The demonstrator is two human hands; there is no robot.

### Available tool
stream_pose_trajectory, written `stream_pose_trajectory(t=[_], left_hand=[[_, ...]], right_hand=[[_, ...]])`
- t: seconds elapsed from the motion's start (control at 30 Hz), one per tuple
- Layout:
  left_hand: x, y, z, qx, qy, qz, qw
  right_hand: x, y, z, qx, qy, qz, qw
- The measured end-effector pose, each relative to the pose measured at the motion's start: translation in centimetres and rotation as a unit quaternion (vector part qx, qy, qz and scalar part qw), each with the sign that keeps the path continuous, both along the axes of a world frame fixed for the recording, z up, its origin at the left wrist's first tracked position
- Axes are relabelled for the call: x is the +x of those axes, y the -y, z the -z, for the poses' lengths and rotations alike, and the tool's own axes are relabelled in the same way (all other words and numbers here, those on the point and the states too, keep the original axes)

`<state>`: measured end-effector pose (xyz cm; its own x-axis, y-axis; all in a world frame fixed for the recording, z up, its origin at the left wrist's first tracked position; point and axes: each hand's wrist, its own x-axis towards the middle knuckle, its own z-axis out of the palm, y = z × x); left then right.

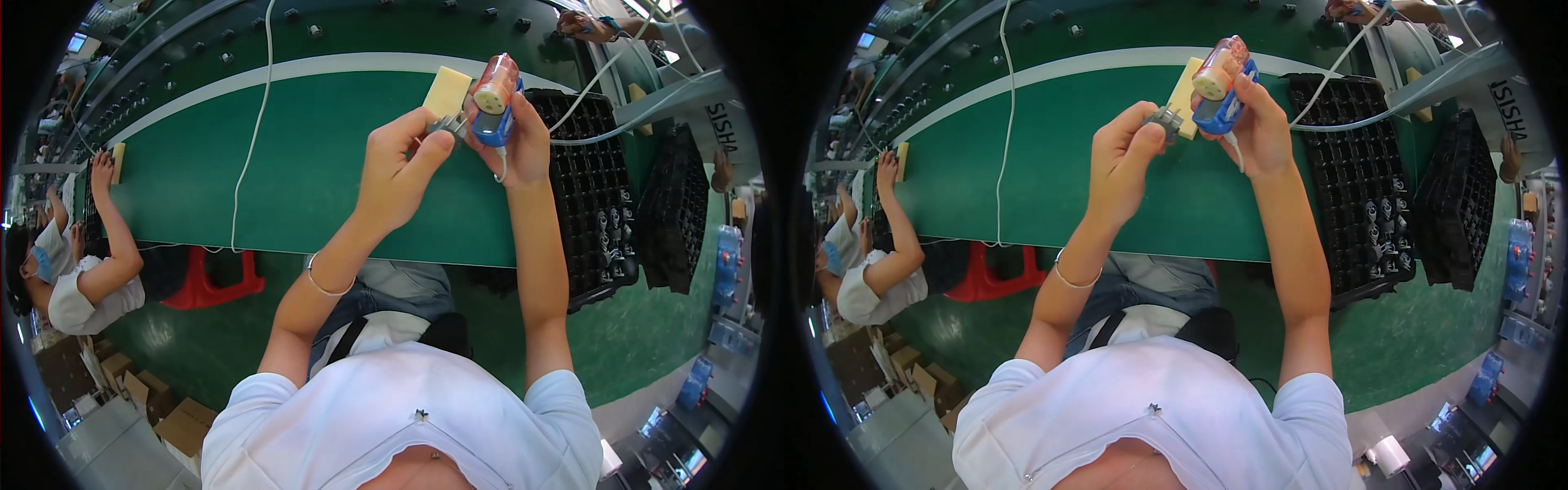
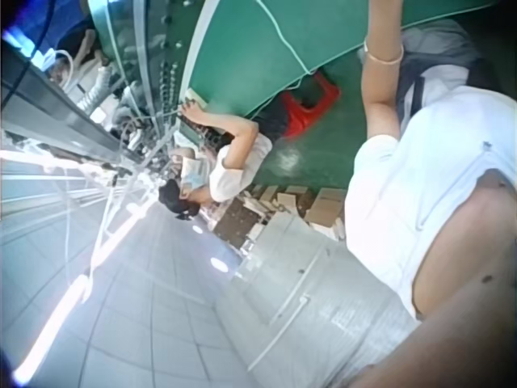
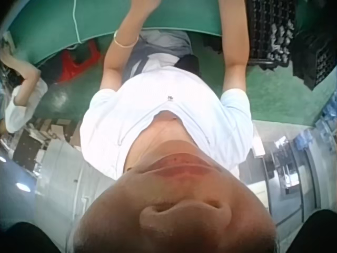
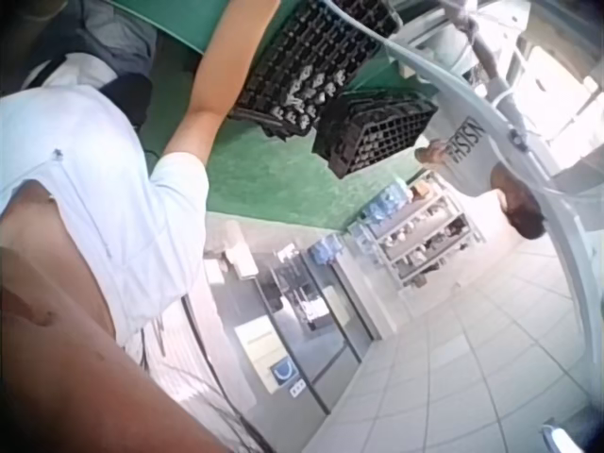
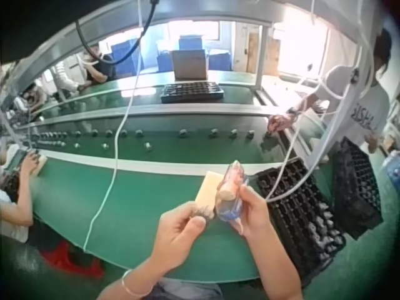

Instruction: Assembling small electronic components into trays on a factory production line conveyor belt.

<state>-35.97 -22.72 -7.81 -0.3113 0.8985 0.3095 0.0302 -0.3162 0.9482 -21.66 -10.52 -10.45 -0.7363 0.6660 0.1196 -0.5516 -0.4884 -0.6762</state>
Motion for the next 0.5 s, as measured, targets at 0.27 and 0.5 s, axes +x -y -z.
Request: stream_pose_trajectory(t=[0.27, 0.5], left_hand=[[-0.7, -0.7, 0.3, -0.062, -0.145, -0.046, 0.986], [-1.4, -1.1, 1.3, -0.068, -0.187, -0.046, 0.979]], right_hand=[[-0.3, 1.1, -1.3, 0.223, 0.195, 0.169, 0.940], [-0.2, 0.2, -0.5, 0.187, 0.253, 0.125, 0.941]])
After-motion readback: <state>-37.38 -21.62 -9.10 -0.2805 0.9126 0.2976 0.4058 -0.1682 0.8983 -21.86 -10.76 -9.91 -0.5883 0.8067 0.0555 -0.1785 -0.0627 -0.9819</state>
